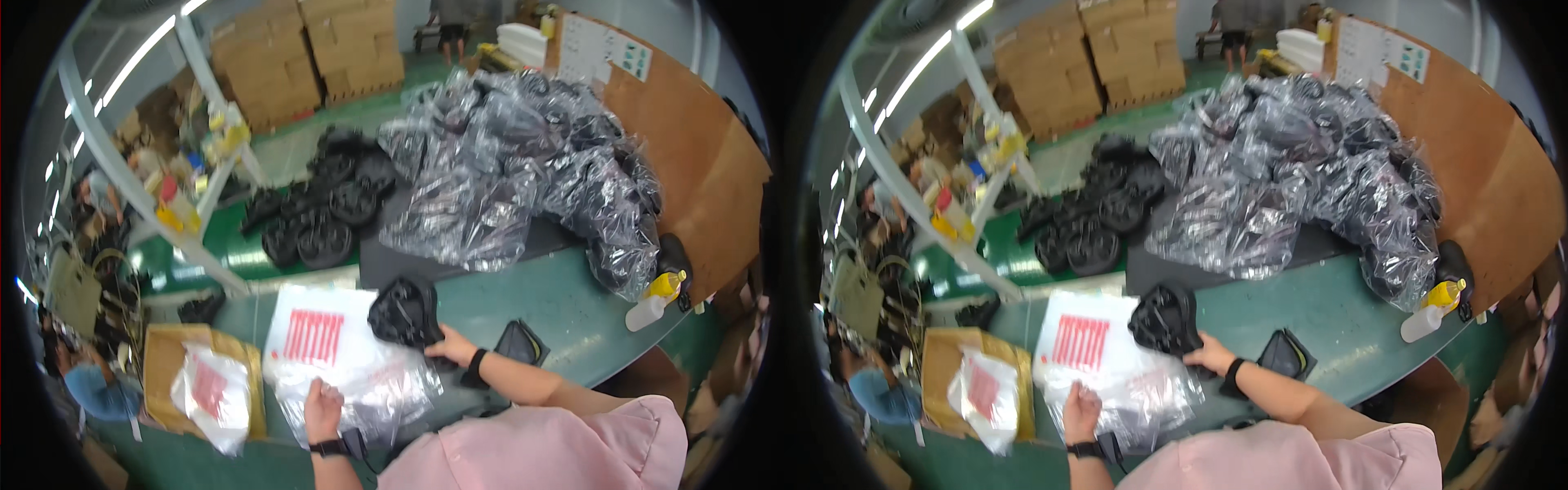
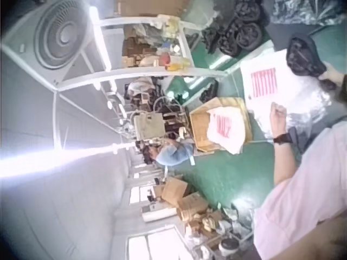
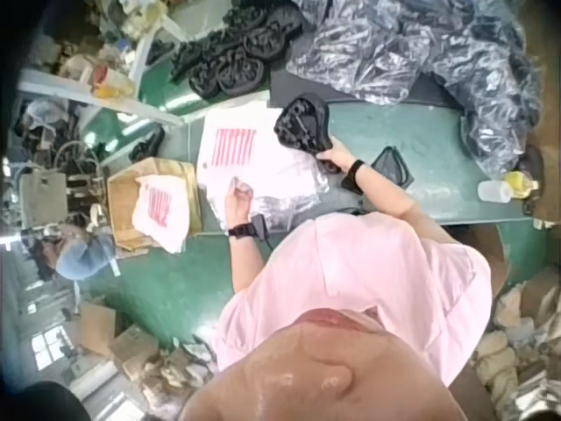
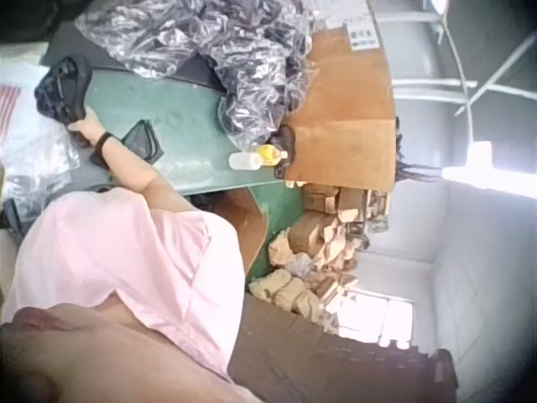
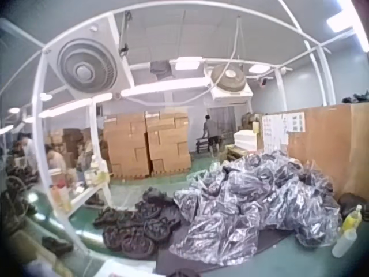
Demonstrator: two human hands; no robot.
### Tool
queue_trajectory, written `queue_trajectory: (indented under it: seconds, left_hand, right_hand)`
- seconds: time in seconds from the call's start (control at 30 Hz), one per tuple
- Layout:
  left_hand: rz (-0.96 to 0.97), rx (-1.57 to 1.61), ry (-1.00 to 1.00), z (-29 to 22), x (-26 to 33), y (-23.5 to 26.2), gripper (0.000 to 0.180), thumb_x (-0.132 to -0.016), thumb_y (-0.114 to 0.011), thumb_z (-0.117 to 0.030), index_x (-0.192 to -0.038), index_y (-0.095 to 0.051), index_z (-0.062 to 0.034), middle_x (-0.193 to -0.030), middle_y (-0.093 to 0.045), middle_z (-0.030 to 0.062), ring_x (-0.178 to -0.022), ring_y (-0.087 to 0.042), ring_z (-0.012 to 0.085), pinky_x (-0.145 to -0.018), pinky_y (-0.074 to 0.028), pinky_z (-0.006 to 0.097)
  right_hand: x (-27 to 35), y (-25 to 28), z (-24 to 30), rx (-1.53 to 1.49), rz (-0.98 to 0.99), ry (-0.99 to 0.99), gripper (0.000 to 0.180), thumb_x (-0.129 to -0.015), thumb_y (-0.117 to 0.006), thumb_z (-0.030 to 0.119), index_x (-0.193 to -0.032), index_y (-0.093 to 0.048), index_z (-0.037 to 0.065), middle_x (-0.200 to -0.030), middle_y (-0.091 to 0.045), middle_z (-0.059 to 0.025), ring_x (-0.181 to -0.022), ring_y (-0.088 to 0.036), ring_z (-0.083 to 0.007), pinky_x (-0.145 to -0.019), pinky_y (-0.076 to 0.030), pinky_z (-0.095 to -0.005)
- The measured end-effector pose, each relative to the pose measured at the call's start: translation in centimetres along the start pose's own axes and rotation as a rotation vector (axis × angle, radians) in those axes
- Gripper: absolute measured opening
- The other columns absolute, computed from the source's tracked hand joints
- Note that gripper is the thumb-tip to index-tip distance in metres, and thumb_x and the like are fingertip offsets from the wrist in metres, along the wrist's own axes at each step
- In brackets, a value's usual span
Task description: The person repeatedly picks up black bicycle seats from a pile, wipes them with a cloth, and places them into clear plastic bags on a green workbench. The person handles the seats one at a time, turning them over to clean different sides before bagging them.
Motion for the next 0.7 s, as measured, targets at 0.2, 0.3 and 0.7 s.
queue_trajectory:
  seconds: [0.2, 0.3, 0.7]
  left_hand:
    - [-0.084, -0.796, -0.162, 1.7, 0.0, -2.5, 0.022, -0.088, -0.060, -0.024, -0.088, -0.064, -0.0024, -0.055, -0.038, -0.0056, -0.046, -0.037, 0.0049, -0.045, -0.035, 0.021]
    - [-0.029, -0.653, -0.161, 3.5, -1.8, -1.5, 0.021, -0.091, -0.058, -0.021, -0.092, -0.064, -0.0013, -0.056, -0.043, -0.0043, -0.044, -0.040, 0.0059, -0.043, -0.037, 0.023]
    - [0.073, -1.034, -0.378, 0.4, 1.9, -10.7, 0.024, -0.088, -0.056, -0.010, -0.104, -0.067, 0.0028, -0.072, -0.067, 0.0060, -0.061, -0.060, 0.0129, -0.056, -0.046, 0.026]
  right_hand:
    - [3.3, 1.7, 8.0, 0.536, -0.157, 0.574, 0.061, -0.065, -0.077, 0.007, -0.119, -0.049, 0.001, -0.105, -0.060, -0.0151, -0.094, -0.058, -0.0227, -0.087, -0.045, -0.0308]
    - [5.4, -2.7, 10.5, 0.658, 0.031, 0.616, 0.059, -0.065, -0.077, 0.011, -0.118, -0.050, 0.004, -0.108, -0.059, -0.0172, -0.095, -0.059, -0.0302, -0.087, -0.046, -0.0334]
    - [3.4, -5.5, 3.4, 1.277, 0.173, 0.476, 0.059, -0.067, -0.072, 0.012, -0.119, -0.046, 0.014, -0.096, -0.059, -0.0128, -0.087, -0.060, -0.0341, -0.072, -0.049, -0.0443]
Point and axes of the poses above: each hand's wrist, its own x-axis away from the middle knuckle, its own y-axis out of the back of the hand, z = x × y, the point moved 9 cm from there along -x, towards the middle knuckle
